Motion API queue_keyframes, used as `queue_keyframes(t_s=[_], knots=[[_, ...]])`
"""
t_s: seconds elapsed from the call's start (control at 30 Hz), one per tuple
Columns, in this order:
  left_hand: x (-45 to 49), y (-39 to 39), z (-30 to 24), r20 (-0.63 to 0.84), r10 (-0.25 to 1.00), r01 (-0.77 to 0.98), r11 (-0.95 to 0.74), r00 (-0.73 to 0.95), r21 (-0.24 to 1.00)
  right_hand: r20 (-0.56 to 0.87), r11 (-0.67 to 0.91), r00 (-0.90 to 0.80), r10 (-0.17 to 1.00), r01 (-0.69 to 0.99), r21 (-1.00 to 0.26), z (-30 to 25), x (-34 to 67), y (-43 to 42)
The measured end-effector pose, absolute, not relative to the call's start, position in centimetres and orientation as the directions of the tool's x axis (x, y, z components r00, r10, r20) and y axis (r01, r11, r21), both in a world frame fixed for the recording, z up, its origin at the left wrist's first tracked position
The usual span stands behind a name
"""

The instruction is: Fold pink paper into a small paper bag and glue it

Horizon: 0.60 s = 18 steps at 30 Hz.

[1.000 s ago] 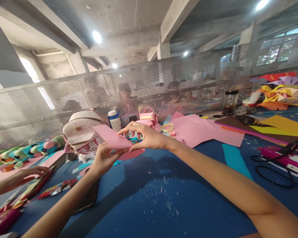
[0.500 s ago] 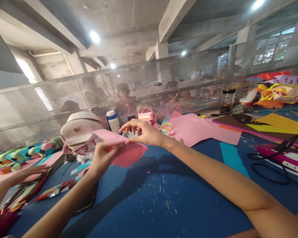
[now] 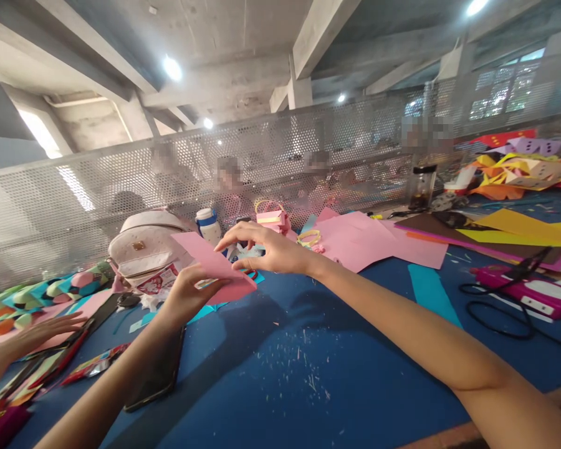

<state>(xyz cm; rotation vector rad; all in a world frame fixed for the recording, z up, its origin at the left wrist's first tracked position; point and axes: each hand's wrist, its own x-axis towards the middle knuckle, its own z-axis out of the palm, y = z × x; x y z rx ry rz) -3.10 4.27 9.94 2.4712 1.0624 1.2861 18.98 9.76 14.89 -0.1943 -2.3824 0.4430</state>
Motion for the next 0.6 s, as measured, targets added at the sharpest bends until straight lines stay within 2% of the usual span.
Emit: queue_keyframes(t_s=[0.1, 0.17, 0.27, 0.33, 0.43, 0.6], knots=[[-3.2, 4.0, 10.0, 0.548, 0.675, 0.558, -0.730, 0.494, 0.395, 0.618, 0.994, -0.783, 0.074, 0.011, -0.104, 14.9, 18.6, 8.4], [-3.0, 3.6, 9.9, 0.490, 0.680, 0.593, -0.727, 0.546, 0.347, 0.557, 0.994, -0.831, 0.010, 0.071, 0.088, 14.6, 18.1, 7.5], [-2.5, 3.1, 9.9, 0.414, 0.676, 0.638, -0.728, 0.609, 0.250, 0.448, 0.937, -0.893, 0.040, 0.190, 0.294, 14.0, 17.5, 6.5], [-2.1, 2.7, 10.0, 0.379, 0.671, 0.663, -0.728, 0.637, 0.175, 0.393, 0.897, -0.913, 0.110, 0.262, 0.356, 13.7, 17.4, 6.2], [-1.8, 2.3, 10.4, 0.367, 0.661, 0.693, -0.718, 0.654, 0.058, 0.320, 0.891, -0.910, 0.265, 0.358, 0.279, 13.6, 17.7, 6.2], [-1.5, 2.1, 10.5, 0.444, 0.623, 0.738, -0.658, 0.644, -0.148, 0.243, 0.856, -0.825, 0.511, 0.515, -0.050, 13.1, 18.0, 7.2]])
